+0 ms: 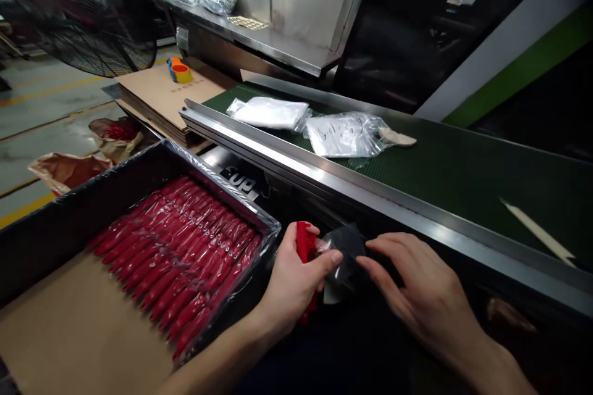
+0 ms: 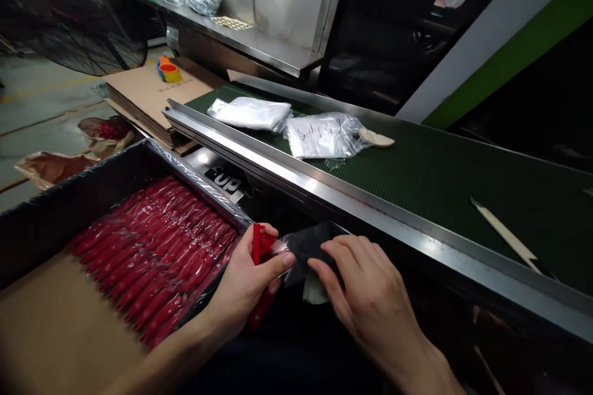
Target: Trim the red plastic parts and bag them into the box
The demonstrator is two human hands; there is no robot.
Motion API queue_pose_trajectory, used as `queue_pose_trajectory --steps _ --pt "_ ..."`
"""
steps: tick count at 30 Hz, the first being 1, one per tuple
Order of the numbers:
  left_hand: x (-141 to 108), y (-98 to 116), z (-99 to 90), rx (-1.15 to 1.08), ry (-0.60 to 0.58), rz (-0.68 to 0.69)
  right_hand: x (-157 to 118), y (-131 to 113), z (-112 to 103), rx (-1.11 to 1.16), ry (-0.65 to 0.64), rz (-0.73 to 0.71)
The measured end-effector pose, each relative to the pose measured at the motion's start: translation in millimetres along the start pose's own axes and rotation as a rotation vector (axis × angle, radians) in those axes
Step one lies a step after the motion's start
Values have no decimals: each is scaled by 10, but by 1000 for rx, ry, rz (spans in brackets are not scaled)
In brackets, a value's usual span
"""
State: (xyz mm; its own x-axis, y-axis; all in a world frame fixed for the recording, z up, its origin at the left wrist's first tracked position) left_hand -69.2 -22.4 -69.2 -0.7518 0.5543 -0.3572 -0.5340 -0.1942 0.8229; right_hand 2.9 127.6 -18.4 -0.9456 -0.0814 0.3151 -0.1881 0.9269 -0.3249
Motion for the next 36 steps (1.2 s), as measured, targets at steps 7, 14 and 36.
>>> queue_pose_trajectory --steps 7,14,36 --pt "-290 -167 145 65 -259 -146 -407 -204 136 668 -277 431" --pt "-326 -281 303 609 -157 131 -771 -100 76 300 119 443" --pt "150 -543 -11 783 -62 180 -1282 -372 -405 -31 371 137"
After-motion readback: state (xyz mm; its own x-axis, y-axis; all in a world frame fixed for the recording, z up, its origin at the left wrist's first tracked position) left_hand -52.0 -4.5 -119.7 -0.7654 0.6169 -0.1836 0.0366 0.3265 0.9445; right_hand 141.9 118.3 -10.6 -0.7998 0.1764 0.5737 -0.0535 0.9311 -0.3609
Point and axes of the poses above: each hand's wrist, its own x-axis towards the middle knuckle, its own z-axis out of the palm, y = z × x, the point moved 3 cm from there along x, towards the middle knuckle, and after that the axes turned 3 degrees about -y, right-handed, at the moved point
